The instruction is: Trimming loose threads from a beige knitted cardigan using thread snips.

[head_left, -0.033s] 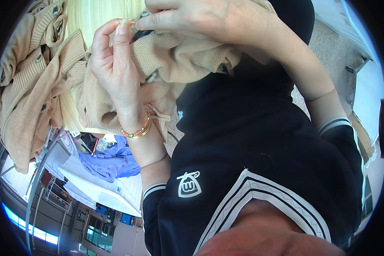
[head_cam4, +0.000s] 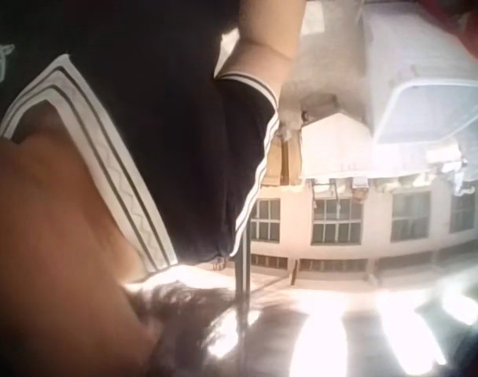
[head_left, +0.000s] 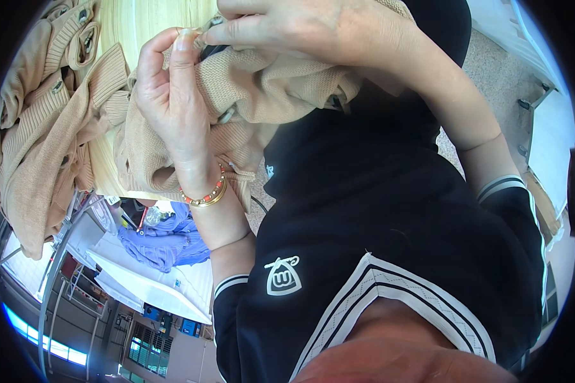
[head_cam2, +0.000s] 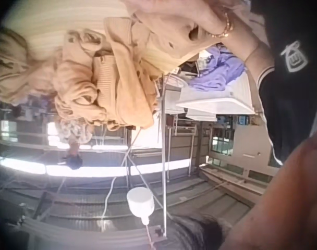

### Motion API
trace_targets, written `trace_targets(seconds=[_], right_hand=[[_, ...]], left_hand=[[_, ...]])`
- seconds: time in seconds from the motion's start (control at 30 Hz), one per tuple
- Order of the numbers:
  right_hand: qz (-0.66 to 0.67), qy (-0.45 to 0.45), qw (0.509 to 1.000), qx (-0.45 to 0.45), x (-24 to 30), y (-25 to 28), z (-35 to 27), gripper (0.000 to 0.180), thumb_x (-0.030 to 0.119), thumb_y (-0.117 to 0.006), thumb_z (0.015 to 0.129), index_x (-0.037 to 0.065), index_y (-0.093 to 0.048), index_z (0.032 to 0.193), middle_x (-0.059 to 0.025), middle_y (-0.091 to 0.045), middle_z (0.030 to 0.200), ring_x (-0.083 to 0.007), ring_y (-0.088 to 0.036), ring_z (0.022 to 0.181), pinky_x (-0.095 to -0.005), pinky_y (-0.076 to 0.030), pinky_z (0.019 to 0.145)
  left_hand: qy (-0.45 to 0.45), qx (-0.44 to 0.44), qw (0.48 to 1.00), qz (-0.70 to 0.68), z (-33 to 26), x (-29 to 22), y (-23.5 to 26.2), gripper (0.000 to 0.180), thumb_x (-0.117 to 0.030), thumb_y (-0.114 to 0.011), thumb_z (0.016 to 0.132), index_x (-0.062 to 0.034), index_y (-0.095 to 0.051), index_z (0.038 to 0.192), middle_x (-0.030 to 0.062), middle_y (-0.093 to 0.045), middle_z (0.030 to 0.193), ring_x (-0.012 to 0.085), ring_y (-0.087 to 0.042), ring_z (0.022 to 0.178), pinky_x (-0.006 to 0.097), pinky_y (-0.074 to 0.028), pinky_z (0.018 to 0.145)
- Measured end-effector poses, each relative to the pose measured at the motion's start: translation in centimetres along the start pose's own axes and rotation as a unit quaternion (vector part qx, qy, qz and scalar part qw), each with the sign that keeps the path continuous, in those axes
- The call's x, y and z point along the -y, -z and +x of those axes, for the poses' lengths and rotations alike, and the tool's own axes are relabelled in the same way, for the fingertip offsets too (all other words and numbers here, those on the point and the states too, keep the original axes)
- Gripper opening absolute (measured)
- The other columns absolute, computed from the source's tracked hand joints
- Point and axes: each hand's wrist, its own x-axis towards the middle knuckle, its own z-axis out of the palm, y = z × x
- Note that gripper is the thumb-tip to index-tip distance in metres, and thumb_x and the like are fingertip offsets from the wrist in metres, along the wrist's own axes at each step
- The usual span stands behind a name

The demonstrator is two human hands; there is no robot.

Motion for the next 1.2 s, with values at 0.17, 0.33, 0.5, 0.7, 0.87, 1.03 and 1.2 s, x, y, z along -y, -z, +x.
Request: trace_targets(seconds=[0.17,0.33,0.5,0.7,0.87,1.03,1.2], right_hand=[[-0.025,0.028,0.999,-0.022,0.1,-0.3,-0.1,0.029,0.019,-0.061,0.087,0.005,-0.07,0.11,-0.005,-0.056,0.09,-0.0186,-0.059,0.082,-0.0298,-0.051,0.066],[-0.053,0.006,0.998,0.025,0.4,0.0,-0.2,0.028,0.019,-0.061,0.086,0.007,-0.07,0.11,-0.0049,-0.056,0.091,-0.0188,-0.06,0.084,-0.0304,-0.052,0.068],[0.014,-0.059,0.998,0.003,1.1,0.5,-0.1,0.029,0.02,-0.061,0.089,0.007,-0.068,0.115,-0.0074,-0.056,0.092,-0.0231,-0.063,0.087,-0.0341,-0.054,0.069],[0.042,-0.108,0.993,0.0,0.7,0.5,-0.4,0.034,0.022,-0.063,0.092,0.008,-0.065,0.123,-0.0096,-0.057,0.093,-0.027,-0.066,0.089,-0.0372,-0.054,0.069],[0.051,-0.098,0.994,0.015,0.8,1.2,-0.4,0.036,0.023,-0.064,0.092,0.009,-0.065,0.125,-0.0096,-0.057,0.093,-0.0273,-0.066,0.088,-0.0383,-0.053,0.068],[0.048,-0.089,0.995,0.007,0.7,1.0,-0.2,0.036,0.025,-0.061,0.094,0.01,-0.065,0.127,-0.009,-0.056,0.09,-0.0263,-0.066,0.085,-0.0377,-0.054,0.068],[0.036,-0.121,0.991,0.034,1.3,1.0,0.1,0.038,0.027,-0.063,0.094,0.01,-0.064,0.127,-0.0095,-0.056,0.091,-0.0259,-0.066,0.087,-0.0375,-0.054,0.069]], left_hand=[[-0.001,0.002,1.0,-0.003,0.0,0.2,0.1,0.014,-0.008,-0.062,0.103,0.0025,-0.065,0.112,0.0073,-0.072,0.098,0.0068,-0.065,0.088,0.019,-0.052,0.079],[0.003,-0.011,1.0,-0.004,0.0,0.4,0.0,0.015,-0.009,-0.063,0.102,0.0027,-0.065,0.112,0.0084,-0.073,0.1,0.007,-0.065,0.088,0.02,-0.052,0.08],[-0.016,-0.063,0.998,0.007,-0.2,0.2,0.0,0.015,-0.009,-0.064,0.102,0.0022,-0.067,0.111,0.0049,-0.069,0.096,0.0064,-0.061,0.082,0.019,-0.05,0.075],[-0.115,-0.095,0.965,0.217,-1.1,-0.7,1.2,0.009,-0.005,-0.072,0.095,0.0015,-0.073,0.101,0.0058,-0.063,0.101,0.0076,-0.059,0.084,0.022,-0.049,0.071],[-0.202,-0.102,0.941,0.252,-1.2,-0.7,0.6,0.008,-0.005,-0.075,0.092,-0.0003,-0.075,0.099,0.0065,-0.063,0.1,0.0108,-0.06,0.084,0.023,-0.049,0.07],[-0.208,-0.124,0.949,0.2,-1.2,-0.5,0.0,0.008,-0.005,-0.076,0.091,-0.0018,-0.075,0.099,0.0066,-0.065,0.097,0.0127,-0.06,0.086,0.024,-0.049,0.069],[-0.208,-0.104,0.932,0.277,-1.2,-0.1,0.9,0.008,-0.004,-0.074,0.092,-0.0012,-0.075,0.1,0.0085,-0.062,0.101,0.0131,-0.061,0.089,0.025,-0.053,0.074]])
